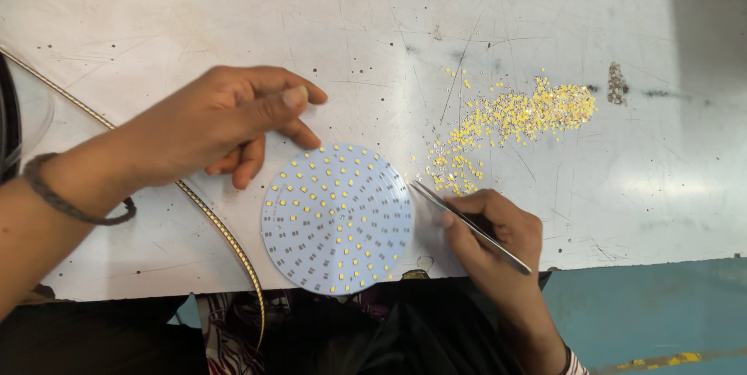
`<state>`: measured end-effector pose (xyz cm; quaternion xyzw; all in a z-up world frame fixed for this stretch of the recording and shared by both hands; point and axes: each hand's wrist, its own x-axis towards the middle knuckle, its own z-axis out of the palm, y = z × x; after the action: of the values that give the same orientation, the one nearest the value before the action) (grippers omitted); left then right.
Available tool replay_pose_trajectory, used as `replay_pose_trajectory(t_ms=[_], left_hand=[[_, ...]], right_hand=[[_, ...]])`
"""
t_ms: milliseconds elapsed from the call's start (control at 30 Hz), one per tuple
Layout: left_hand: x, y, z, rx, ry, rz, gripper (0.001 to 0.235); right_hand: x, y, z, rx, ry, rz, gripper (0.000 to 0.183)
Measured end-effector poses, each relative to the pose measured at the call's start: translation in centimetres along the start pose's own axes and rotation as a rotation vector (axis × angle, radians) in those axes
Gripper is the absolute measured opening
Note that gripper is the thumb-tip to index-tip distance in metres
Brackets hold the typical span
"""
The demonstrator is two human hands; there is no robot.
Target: The person uses tweezers to pick up small yellow LED chips from a pile and places them onto designated spots on a circular LED board. The person repeats this action continuously, filling the board with LEDs.
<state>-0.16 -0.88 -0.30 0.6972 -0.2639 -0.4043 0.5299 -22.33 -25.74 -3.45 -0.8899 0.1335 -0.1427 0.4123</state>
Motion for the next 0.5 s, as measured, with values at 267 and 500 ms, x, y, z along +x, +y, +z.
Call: replay_pose_trajectory(t_ms=[267, 500], left_hand=[[-0.21, -0.12, 0.14, 0.018, -0.016, -0.034, 0.07], [-0.08, -0.22, 0.14, 0.028, -0.01, -0.03, 0.07]], right_hand=[[-0.34, 0.86, 0.09, -0.042, 0.01, -0.088, 0.014], [0.0, 0.2, 0.08, -0.091, -0.016, -0.11, 0.016]])
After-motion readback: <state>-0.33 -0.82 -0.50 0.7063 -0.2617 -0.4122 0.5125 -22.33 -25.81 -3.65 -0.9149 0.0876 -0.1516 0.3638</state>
